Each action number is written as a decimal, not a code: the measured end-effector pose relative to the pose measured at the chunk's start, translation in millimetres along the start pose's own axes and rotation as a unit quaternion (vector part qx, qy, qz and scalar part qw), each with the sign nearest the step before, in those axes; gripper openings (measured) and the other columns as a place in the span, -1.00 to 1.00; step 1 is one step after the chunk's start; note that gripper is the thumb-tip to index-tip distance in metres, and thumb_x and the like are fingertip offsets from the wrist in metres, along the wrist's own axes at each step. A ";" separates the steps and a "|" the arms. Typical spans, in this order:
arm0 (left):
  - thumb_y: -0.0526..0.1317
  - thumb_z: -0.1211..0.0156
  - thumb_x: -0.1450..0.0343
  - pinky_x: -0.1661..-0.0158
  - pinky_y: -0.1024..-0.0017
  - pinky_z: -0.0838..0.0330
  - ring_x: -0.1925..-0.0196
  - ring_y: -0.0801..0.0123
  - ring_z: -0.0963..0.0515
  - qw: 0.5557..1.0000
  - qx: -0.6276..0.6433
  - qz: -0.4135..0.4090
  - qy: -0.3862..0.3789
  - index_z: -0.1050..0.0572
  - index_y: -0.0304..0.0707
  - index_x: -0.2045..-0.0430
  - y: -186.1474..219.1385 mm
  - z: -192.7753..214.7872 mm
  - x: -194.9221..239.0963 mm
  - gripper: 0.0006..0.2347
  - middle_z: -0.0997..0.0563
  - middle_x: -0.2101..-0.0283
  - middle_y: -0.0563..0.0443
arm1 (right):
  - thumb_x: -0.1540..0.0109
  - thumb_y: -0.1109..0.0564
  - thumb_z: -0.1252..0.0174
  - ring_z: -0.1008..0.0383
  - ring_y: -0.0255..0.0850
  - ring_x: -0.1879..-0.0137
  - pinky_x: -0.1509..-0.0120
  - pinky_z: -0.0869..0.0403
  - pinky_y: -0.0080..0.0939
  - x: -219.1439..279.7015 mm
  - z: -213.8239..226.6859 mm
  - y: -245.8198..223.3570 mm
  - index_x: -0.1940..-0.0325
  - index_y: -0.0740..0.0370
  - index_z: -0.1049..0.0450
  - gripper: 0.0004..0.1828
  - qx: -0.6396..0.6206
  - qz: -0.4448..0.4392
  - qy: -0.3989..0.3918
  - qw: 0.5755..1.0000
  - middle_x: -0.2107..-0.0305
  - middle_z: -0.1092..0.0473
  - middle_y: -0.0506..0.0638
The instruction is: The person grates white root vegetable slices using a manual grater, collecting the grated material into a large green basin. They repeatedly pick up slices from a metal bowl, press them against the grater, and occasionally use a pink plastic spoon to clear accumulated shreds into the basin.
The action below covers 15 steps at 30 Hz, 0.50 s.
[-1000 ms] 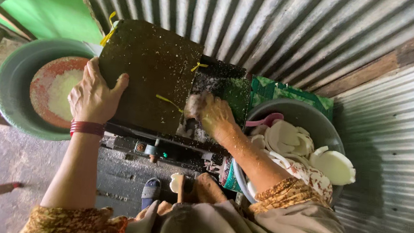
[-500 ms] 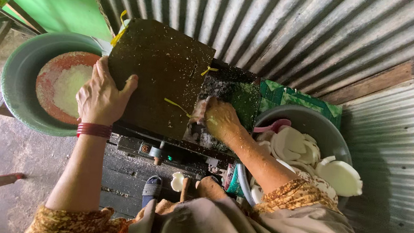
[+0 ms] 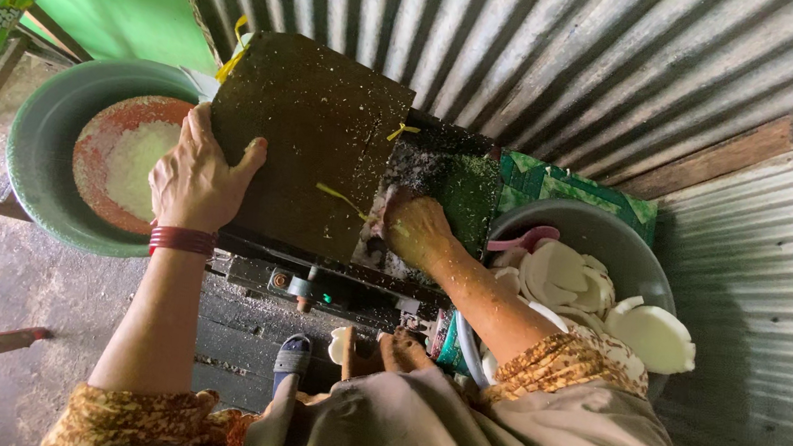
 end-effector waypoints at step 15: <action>0.17 -0.21 -0.44 0.06 -0.05 -0.45 0.04 -0.25 -0.61 1.000 -0.011 0.001 0.014 -0.31 -0.32 -0.21 0.1 1.2 -0.1 -0.40 -0.56 -0.14 -0.34 | -0.06 0.39 -0.18 -0.58 0.08 0.27 0.24 -0.57 0.01 16.3 -5.3 -5.4 0.42 0.41 -0.55 -0.95 0.016 0.047 0.041 0.998 0.24 -0.47 0.35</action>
Point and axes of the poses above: each hand's wrist, its own x-axis away from the middle knuckle, its own z-axis out of the back of the hand, y = z × x, the point moved 9 cm from there along -x, towards the middle knuckle
